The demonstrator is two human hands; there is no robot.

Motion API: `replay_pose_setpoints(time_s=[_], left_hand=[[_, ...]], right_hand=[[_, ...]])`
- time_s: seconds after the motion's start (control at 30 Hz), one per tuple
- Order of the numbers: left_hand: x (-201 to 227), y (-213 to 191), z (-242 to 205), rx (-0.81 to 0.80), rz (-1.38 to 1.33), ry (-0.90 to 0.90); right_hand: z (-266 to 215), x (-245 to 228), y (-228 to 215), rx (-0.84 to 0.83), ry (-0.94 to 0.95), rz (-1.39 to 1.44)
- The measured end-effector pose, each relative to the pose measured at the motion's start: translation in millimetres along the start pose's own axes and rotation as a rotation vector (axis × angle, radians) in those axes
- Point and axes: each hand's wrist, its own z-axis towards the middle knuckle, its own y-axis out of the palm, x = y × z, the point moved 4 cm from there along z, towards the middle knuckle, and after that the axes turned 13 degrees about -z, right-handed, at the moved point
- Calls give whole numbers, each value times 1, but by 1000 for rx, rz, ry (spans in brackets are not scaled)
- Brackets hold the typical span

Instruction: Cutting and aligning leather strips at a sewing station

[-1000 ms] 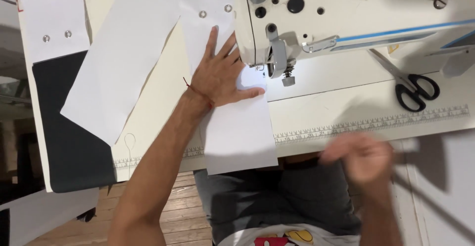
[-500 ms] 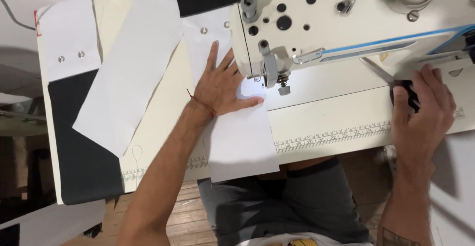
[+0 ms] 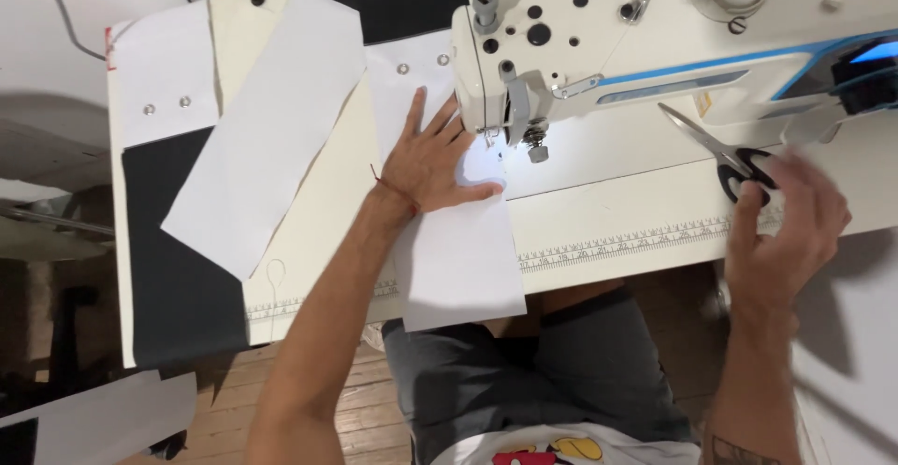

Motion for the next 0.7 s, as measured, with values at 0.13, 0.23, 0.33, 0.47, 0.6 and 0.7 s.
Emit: replay_pose_setpoints(time_s=[0.13, 0.23, 0.33, 0.47, 0.6, 0.7], left_hand=[[10, -18, -9, 139, -3, 13], [4, -31, -33, 158, -72, -309], [-9, -53, -69, 398, -70, -610], [5, -57, -79, 308, -39, -802], [-21, 1, -87, 480, -118, -868], [-15, -9, -85, 475, -150, -1076]], right_hand=[[-44, 33, 21, -232, 31, -86], [-51, 47, 21, -291, -1, -21], [-47, 63, 20, -272, 42, 51], [-56, 102, 50, -474, 113, -123], [-26, 54, 22, -695, 314, 37], [-34, -5, 22, -690, 504, 441]])
